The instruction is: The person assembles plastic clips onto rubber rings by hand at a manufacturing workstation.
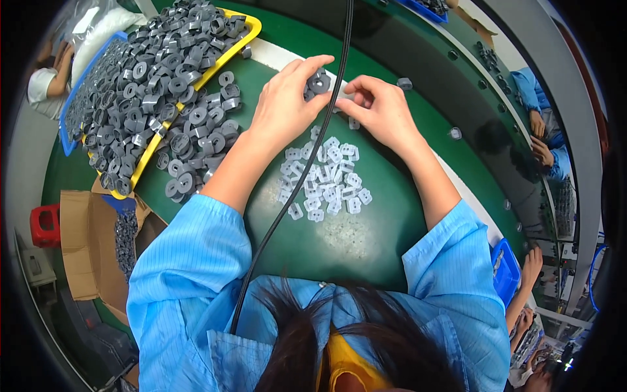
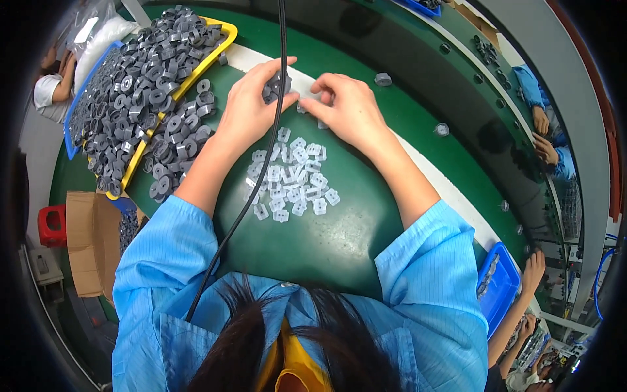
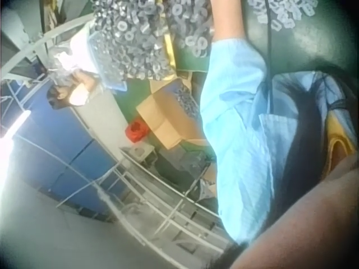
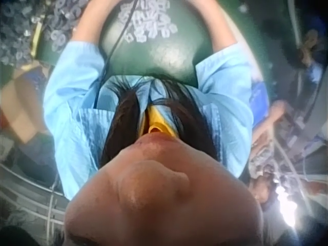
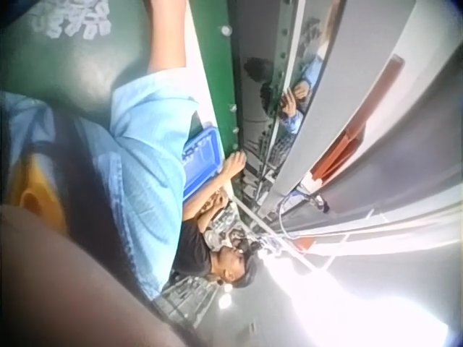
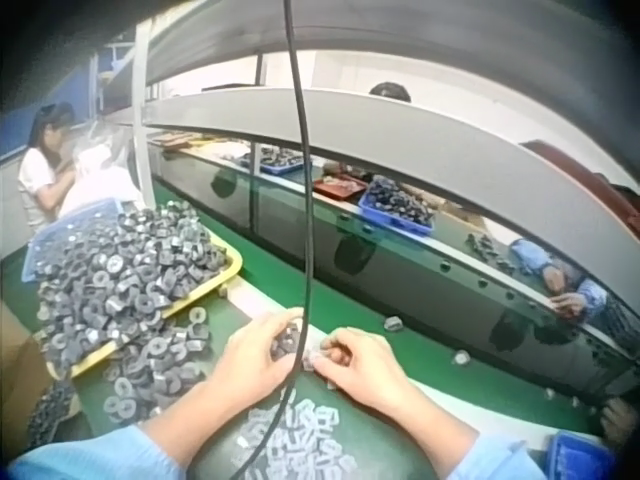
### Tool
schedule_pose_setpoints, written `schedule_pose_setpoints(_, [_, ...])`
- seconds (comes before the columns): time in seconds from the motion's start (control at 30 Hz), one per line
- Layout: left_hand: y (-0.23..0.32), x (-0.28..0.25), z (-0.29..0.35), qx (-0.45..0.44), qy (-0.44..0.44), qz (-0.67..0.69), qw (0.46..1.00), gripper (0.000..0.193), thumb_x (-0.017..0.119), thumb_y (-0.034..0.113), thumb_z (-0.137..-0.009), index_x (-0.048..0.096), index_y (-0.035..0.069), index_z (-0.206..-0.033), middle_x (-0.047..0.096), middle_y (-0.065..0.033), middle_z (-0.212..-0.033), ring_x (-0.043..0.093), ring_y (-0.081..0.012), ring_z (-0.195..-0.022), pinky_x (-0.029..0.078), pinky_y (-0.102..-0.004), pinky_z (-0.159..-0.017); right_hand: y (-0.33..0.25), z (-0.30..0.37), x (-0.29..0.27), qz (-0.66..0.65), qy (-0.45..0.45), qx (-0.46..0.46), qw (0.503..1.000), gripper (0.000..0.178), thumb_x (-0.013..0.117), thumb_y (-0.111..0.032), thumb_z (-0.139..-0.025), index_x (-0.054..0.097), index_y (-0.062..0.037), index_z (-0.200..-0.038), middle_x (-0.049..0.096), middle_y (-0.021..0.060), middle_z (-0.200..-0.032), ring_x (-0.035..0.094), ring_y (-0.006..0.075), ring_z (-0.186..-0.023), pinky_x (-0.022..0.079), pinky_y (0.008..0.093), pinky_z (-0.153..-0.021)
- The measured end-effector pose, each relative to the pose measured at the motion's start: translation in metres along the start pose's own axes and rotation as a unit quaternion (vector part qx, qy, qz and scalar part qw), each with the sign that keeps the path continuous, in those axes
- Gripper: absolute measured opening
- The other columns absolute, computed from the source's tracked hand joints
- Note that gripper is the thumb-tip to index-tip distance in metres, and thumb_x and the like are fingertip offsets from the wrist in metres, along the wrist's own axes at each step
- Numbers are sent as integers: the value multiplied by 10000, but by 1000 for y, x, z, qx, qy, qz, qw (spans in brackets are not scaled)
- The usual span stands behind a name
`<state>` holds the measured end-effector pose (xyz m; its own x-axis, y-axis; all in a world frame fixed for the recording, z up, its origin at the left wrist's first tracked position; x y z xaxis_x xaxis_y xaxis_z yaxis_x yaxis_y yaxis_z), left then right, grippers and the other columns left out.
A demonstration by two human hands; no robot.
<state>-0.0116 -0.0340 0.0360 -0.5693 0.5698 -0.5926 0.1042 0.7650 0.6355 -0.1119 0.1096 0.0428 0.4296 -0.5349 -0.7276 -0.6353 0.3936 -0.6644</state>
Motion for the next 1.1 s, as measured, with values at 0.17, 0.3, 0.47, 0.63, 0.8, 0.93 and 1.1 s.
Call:
schedule_pose_setpoints(0.17, [6,3,0,-17,20,15,1000,529,765,184,-760,565,69,-1236,639,-131,-1015,628,-289,-941,501,-366,-829,-8,-3,10,79,-19,-5,997,344,768,-325,-723,652,-18,-826,648,109,-747,638,269,-704,511,370,-650])
schedule_pose_setpoints(0.3, [5,2,2,-83,-11,17,996,466,775,205,-775,571,37,-1158,649,-149,-938,648,-307,-862,510,-361,-779,3,-1,1,68,-56,18,996,330,760,-308,-742,671,-16,-867,656,99,-757,631,220,-689,513,336,-654])
schedule_pose_setpoints(0.47, [6,3,0,57,25,18,998,413,728,225,-834,567,24,-1158,659,-132,-937,660,-249,-818,511,-340,-729,10,-1,-12,-33,22,10,999,244,720,-229,-787,683,-10,-890,653,70,-747,597,151,-675,503,299,-660])
schedule_pose_setpoints(0.63, [-11,-1,-4,-246,-4,319,915,352,515,345,-985,590,48,-1159,663,-42,-978,633,-104,-786,493,-248,-657,15,1,-14,-23,33,25,999,197,696,-196,-795,687,-17,-875,654,79,-745,612,164,-684,498,302,-662])
schedule_pose_setpoints(0.8, [-20,-2,-5,-304,-45,418,855,438,466,437,-992,587,45,-1146,668,-54,-1004,637,-110,-784,489,-247,-646,-7,5,3,54,13,-79,995,271,747,-255,-739,665,-7,-814,645,104,-748,634,268,-705,507,363,-669])
schedule_pose_setpoints(0.93, [-13,-3,-5,-292,-61,384,874,464,632,426,-898,563,44,-1153,664,-63,-996,626,-112,-774,478,-252,-646,-5,4,7,74,6,-74,995,288,758,-248,-729,674,6,-835,672,128,-775,659,296,-727,521,381,-687])
schedule_pose_setpoints(1.1, [6,0,0,-94,-4,39,995,551,763,300,-802,513,15,-1201,665,-116,-861,643,-171,-747,503,-312,-677,6,1,-9,43,-1,-13,999,219,716,-204,-774,715,-11,-878,699,153,-799,680,285,-745,534,367,-711])
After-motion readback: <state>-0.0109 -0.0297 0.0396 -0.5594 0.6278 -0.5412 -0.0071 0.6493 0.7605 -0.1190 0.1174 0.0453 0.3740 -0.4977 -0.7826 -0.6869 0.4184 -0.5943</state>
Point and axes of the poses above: each hand's wrist, its own z-axis away from the middle knuckle, its own x-axis out of the palm, y = z × x, the point moved 3 cm from there along -z, towards the middle knuckle
